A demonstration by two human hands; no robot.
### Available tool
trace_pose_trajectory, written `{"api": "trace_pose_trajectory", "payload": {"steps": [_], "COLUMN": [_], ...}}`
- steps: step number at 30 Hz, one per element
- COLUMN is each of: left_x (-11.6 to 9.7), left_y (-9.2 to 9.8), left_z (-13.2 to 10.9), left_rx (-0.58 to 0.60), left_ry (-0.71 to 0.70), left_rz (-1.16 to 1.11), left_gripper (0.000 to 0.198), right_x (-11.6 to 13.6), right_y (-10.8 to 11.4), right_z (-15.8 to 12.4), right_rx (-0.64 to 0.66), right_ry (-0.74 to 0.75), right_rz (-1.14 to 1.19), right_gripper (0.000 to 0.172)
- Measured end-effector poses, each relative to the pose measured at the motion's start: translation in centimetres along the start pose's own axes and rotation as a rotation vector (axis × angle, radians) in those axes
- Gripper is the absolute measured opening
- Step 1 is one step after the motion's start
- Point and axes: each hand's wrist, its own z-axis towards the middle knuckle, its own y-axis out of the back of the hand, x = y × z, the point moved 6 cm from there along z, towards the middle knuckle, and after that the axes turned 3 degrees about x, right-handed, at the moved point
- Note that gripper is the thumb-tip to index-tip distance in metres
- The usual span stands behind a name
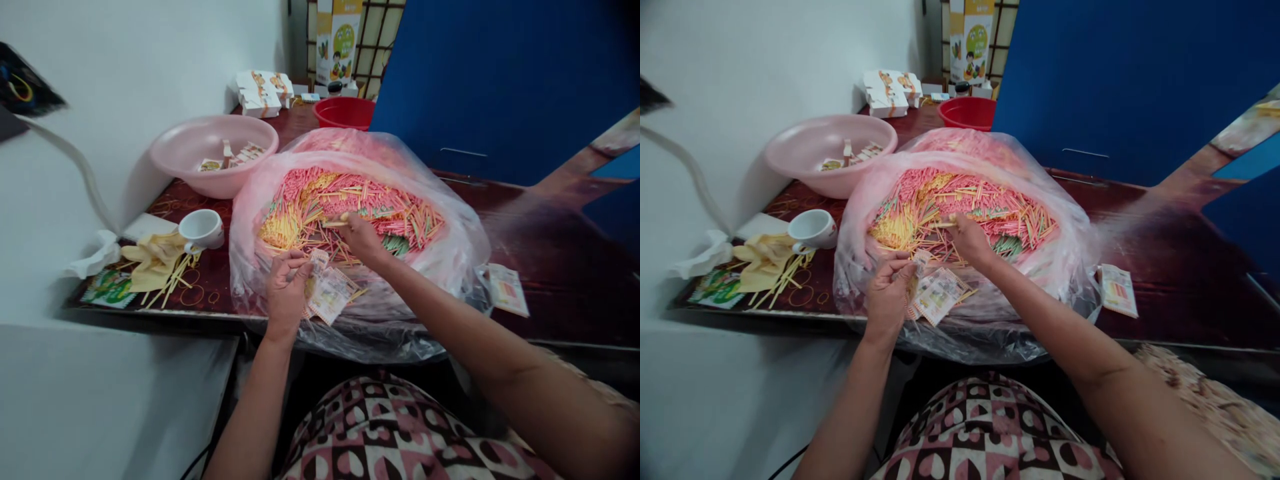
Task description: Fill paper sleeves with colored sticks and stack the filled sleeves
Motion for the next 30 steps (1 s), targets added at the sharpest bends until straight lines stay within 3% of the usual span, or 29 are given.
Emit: {"api": "trace_pose_trajectory", "payload": {"steps": [2, 4, 8, 11, 15, 22, 30], "left_x": [-0.6, -1.3, -2.2, -2.5, -2.6, -3.3, -3.7], "left_y": [-0.2, -0.6, -1.4, -1.8, -2.0, -2.7, -3.5], "left_z": [-0.1, -0.2, -0.5, -0.7, -0.9, -1.0, -0.4], "left_rx": [0.002, -0.002, -0.013, -0.013, -0.036, -0.073, -0.046], "left_ry": [-0.037, -0.079, -0.14, -0.161, -0.185, -0.262, -0.331], "left_rz": [0.015, 0.045, 0.089, 0.118, 0.145, 0.167, 0.213], "left_gripper": [0.008, 0.008, 0.012, 0.017, 0.015, 0.016, 0.013], "right_x": [0.6, 2.1, 5.4, 6.5, 6.3, 5.6, 4.6], "right_y": [0.9, 0.7, -0.5, -0.9, -1.0, -1.4, -2.3], "right_z": [-0.6, -1.6, -3.9, -5.1, -5.6, -6.8, -6.0], "right_rx": [-0.103, -0.097, -0.078, -0.158, -0.239, -0.288, -0.088], "right_ry": [-0.085, -0.112, -0.084, -0.056, -0.054, -0.084, -0.107], "right_rz": [0.385, 0.766, 1.085, 1.061, 0.86, 0.72, 0.754], "right_gripper": [0.028, 0.032, 0.033, 0.033, 0.038, 0.038, 0.036]}}
